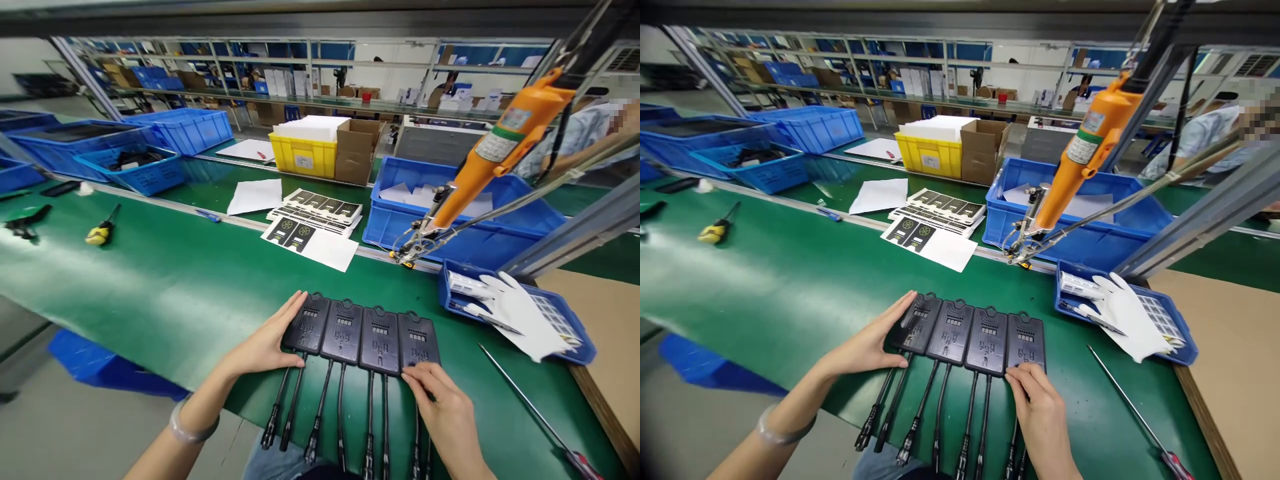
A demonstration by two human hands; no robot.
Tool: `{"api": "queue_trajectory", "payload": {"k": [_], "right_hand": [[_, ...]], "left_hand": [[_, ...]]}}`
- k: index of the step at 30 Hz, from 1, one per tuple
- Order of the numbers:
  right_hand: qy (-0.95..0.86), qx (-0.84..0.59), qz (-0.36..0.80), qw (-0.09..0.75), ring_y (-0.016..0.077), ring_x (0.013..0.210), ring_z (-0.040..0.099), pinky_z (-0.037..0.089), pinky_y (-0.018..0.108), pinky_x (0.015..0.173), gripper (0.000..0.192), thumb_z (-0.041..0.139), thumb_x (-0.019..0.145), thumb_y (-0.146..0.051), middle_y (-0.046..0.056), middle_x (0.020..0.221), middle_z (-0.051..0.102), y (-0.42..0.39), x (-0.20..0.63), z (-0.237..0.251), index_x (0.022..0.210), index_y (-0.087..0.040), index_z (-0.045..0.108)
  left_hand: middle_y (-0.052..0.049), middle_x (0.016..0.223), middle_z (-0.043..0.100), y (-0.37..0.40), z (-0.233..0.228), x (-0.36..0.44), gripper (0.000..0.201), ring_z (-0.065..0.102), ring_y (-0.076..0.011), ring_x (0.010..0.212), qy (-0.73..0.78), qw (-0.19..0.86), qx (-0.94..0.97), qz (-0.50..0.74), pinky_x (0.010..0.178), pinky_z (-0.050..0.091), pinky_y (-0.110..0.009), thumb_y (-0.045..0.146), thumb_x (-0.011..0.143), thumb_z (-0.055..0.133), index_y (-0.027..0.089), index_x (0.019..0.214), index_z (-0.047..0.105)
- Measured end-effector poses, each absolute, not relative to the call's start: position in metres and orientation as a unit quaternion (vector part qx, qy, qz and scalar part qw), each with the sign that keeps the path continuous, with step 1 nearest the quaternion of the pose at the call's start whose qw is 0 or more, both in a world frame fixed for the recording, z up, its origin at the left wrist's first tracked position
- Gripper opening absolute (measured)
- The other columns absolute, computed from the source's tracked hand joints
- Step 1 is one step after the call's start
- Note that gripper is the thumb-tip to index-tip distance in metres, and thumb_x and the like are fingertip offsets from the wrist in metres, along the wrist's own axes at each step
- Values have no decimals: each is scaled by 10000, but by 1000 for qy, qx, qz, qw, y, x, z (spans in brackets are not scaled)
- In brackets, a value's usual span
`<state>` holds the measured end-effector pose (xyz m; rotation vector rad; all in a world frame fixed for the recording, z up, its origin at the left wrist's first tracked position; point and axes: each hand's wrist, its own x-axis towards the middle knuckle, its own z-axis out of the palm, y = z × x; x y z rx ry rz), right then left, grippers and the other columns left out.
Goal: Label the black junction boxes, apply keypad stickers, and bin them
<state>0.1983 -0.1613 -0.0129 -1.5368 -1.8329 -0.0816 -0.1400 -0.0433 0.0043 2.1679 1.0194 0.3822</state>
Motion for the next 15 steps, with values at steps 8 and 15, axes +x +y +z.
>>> {"api": "queue_trajectory", "payload": {"k": [8, 15], "right_hand": [[-729, -596, -20, 336, 44, 496, 532, 408, 149, 451, 396, 405, 1022, -462, -14, 750, 587, -154, 199, -4, 799, -200, 602], [-728, -607, -103, 301, 111, 491, 521, 421, 218, 428, 469, 274, 1053, -368, 31, 655, 501, -150, 185, -4, 712, -178, 534]], "left_hand": [[-94, 1623, 104, -58, -5, -140, 1052, 204, -267, 1482, 423, 370, 788, 253, 1183, 315, -451, 379, 805, 748, 294, 1589, 51], [-13, 1619, 123, -76, 4, -137, 965, 248, -238, 1460, 466, 332, 791, 216, 1153, 359, -435, 317, 878, 660, 450, 1554, -16]]}}
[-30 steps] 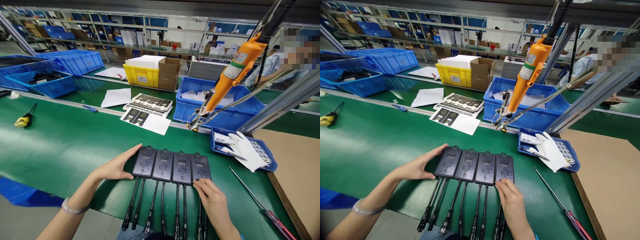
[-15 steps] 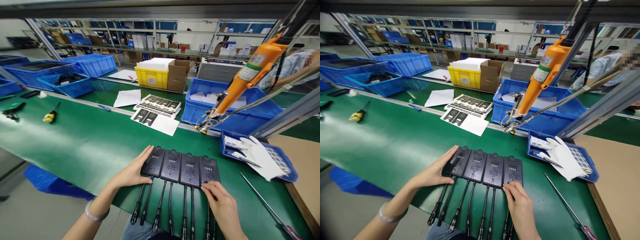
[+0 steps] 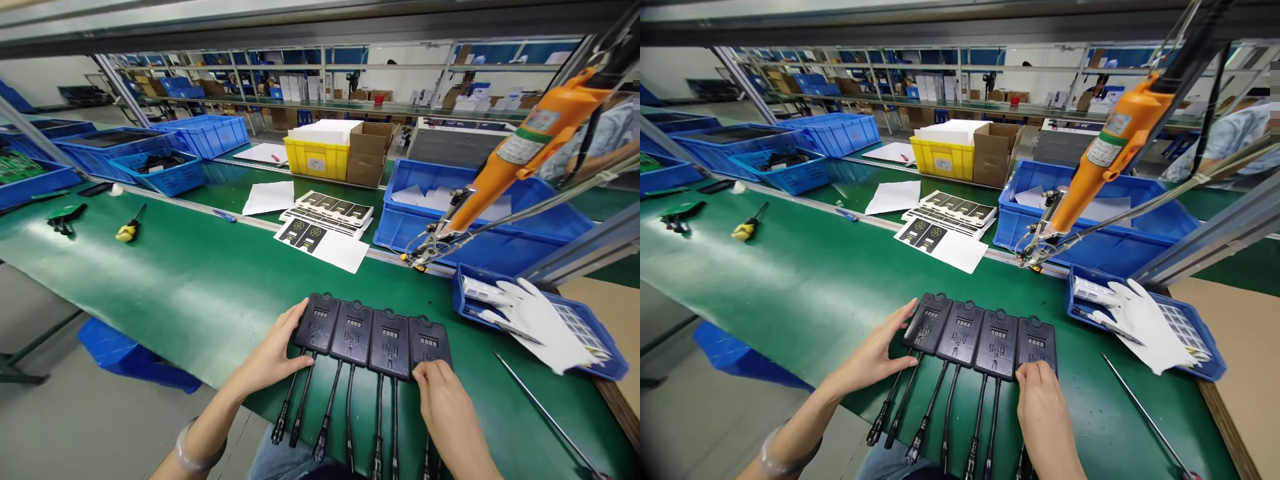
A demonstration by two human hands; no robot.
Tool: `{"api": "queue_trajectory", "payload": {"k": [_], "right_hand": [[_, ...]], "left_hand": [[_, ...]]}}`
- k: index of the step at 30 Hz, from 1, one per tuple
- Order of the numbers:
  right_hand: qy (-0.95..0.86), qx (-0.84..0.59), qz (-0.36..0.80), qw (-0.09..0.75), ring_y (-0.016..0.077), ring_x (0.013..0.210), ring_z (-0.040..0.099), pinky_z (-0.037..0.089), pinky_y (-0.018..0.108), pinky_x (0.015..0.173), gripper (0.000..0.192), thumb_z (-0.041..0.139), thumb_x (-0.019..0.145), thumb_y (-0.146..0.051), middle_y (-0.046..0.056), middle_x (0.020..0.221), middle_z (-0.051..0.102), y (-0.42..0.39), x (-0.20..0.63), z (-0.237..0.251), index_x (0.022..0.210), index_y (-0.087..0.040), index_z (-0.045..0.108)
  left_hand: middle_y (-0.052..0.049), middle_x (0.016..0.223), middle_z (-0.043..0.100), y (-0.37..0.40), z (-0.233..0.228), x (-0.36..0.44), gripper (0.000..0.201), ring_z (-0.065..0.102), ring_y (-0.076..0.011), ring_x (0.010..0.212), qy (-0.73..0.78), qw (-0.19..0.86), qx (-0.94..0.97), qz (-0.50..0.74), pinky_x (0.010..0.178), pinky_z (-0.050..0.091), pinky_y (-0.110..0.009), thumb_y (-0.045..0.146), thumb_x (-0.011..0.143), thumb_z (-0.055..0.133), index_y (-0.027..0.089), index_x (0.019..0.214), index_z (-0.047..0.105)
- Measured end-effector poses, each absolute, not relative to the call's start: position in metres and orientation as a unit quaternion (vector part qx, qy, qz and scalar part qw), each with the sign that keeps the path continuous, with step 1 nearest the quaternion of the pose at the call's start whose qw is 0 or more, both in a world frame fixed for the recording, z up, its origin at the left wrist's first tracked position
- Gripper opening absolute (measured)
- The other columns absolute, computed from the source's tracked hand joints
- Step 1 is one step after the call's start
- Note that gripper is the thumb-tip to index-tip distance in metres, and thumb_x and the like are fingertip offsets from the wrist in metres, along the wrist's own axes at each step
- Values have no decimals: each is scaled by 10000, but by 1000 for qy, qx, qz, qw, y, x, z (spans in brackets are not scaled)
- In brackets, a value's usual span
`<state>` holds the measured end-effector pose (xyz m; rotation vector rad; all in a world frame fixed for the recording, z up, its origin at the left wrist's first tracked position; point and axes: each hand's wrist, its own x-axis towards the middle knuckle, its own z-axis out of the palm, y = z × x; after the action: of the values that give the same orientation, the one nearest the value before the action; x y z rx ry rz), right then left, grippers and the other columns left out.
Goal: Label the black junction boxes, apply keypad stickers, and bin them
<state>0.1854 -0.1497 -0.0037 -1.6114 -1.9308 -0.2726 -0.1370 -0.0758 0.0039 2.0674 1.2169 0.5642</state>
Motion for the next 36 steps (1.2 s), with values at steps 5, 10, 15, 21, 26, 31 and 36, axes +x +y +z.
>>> {"api": "queue_trajectory", "payload": {"k": [5, 10, 15, 21, 26, 31, 36], "right_hand": [[-713, -629, 61, 304, 89, 516, 529, 435, 172, 466, 389, 319, 1031, -338, 17, 657, 525, -152, 202, 2, 731, -180, 511], [-548, -754, 147, 330, 139, 639, 648, 499, 218, 554, 397, 403, 929, -535, 30, 751, 649, -165, 259, 4, 865, -178, 564], [-623, -709, -103, 314, 146, 691, 629, 485, 240, 542, 285, 452, 927, -404, 39, 873, 646, -172, 275, 12, 912, -189, 638], [-718, -584, 56, 374, 88, 695, 590, 471, 186, 607, 108, 589, 945, -248, 24, 872, 618, -166, 222, 2, 881, -188, 652], [-751, -554, -5, 361, 115, 792, 611, 482, 229, 689, 109, 566, 934, -119, 43, 888, 611, -163, 211, -17, 995, -142, 653], [-749, -545, 40, 374, 111, 784, 631, 497, 207, 673, 109, 567, 936, -141, 33, 872, 637, -160, 218, -13, 907, -162, 670], [-721, -560, 119, 391, 91, 693, 629, 478, 169, 572, 121, 606, 923, -194, 21, 837, 653, -157, 221, -7, 839, -186, 694]], "left_hand": [[-32, 1614, 135, -78, 8, -131, 852, 232, -261, 1470, 476, 303, 801, 197, 1165, 330, -453, 370, 937, 562, 418, 1564, -13], [-22, 1611, 151, -77, 10, -135, 770, 326, -289, 1425, 495, 287, 801, 179, 1127, 379, -439, 451, 961, 518, 438, 1559, 34], [1, 1597, 183, -76, 15, -128, 685, 328, -282, 1425, 489, 265, 813, 171, 1127, 386, -459, 430, 974, 503, 467, 1538, 117], [-59, 1574, 244, -77, 20, -103, 596, 315, -303, 1421, 423, 173, 874, 169, 1082, 433, -518, 338, 986, 491, 382, 1519, 228], [-70, 1561, 260, -82, 26, -100, 576, 348, -291, 1402, 412, 148, 882, 173, 1073, 449, -521, 330, 989, 488, 358, 1514, 250], [-64, 1559, 279, -85, 27, -106, 560, 374, -299, 1393, 417, 140, 881, 174, 1051, 466, -539, 361, 1004, 465, 370, 1517, 239], [-69, 1561, 279, -86, 25, -106, 538, 363, -296, 1404, 418, 138, 882, 170, 1056, 465, -529, 370, 1008, 457, 349, 1513, 271]]}}
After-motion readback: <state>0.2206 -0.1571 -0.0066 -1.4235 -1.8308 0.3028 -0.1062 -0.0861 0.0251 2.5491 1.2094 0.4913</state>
